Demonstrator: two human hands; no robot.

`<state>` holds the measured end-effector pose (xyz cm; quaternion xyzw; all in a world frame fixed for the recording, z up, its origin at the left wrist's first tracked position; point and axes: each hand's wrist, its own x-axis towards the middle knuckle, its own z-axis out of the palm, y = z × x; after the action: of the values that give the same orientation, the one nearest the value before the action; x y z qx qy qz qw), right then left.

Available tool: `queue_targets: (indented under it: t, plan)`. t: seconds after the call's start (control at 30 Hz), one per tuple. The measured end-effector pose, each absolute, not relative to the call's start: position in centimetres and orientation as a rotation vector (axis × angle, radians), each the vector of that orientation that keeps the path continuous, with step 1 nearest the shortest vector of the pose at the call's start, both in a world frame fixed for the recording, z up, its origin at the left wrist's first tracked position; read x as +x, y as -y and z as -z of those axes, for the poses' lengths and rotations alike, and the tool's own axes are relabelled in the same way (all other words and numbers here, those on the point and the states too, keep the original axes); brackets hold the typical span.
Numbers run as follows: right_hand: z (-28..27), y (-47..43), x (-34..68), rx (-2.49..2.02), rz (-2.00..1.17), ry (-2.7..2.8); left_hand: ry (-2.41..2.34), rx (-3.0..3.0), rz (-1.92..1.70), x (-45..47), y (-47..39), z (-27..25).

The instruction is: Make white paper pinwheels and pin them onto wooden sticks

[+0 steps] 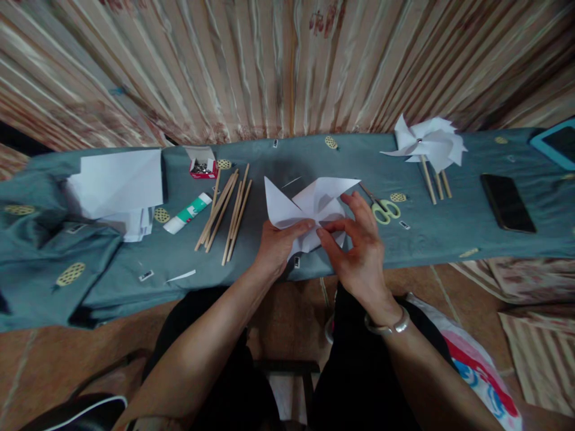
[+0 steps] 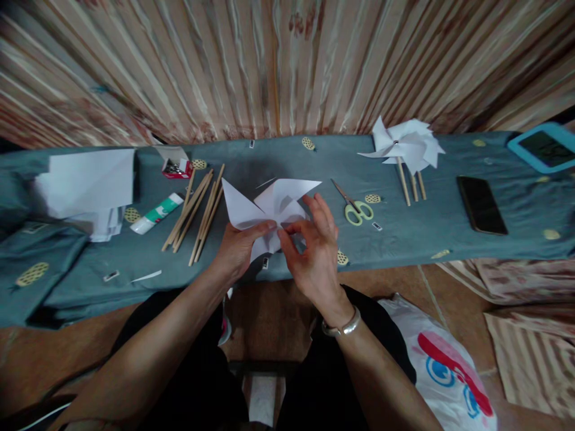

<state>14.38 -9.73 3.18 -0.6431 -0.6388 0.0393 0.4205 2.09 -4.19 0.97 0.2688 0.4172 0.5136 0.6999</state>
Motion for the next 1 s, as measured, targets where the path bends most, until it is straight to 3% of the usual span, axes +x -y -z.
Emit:
queue_targets:
  t: [0.17, 0.27, 0.47, 0.53, 1.0]
  plan:
    - [-4.1, 9.9, 15.2, -1.591, -0.064, 1.545, -0.911, 0.603, -1.150, 1.8, 4.0, -1.0]
    - [-4.2, 9.7, 16.5, -1.602, -0.198, 1.381, -0.932, 0.633, -1.104, 1.6, 4.0, -1.1]
    - [-3.5, 9.0, 18.2, -1.495, -1.160, 1.015, -0.956, 0.704, -0.970, 1.3, 4.3, -1.2]
    - [-3.5, 9.0, 18.1, -1.456, -1.341, 0.942, -0.940, 0.719, -0.937, 1.3, 4.5, -1.2]
    - [-2.8, 9.4, 16.9, -1.451, -1.372, 0.786, -1.010, 0.944, -0.891, 1.1, 5.0, 0.0]
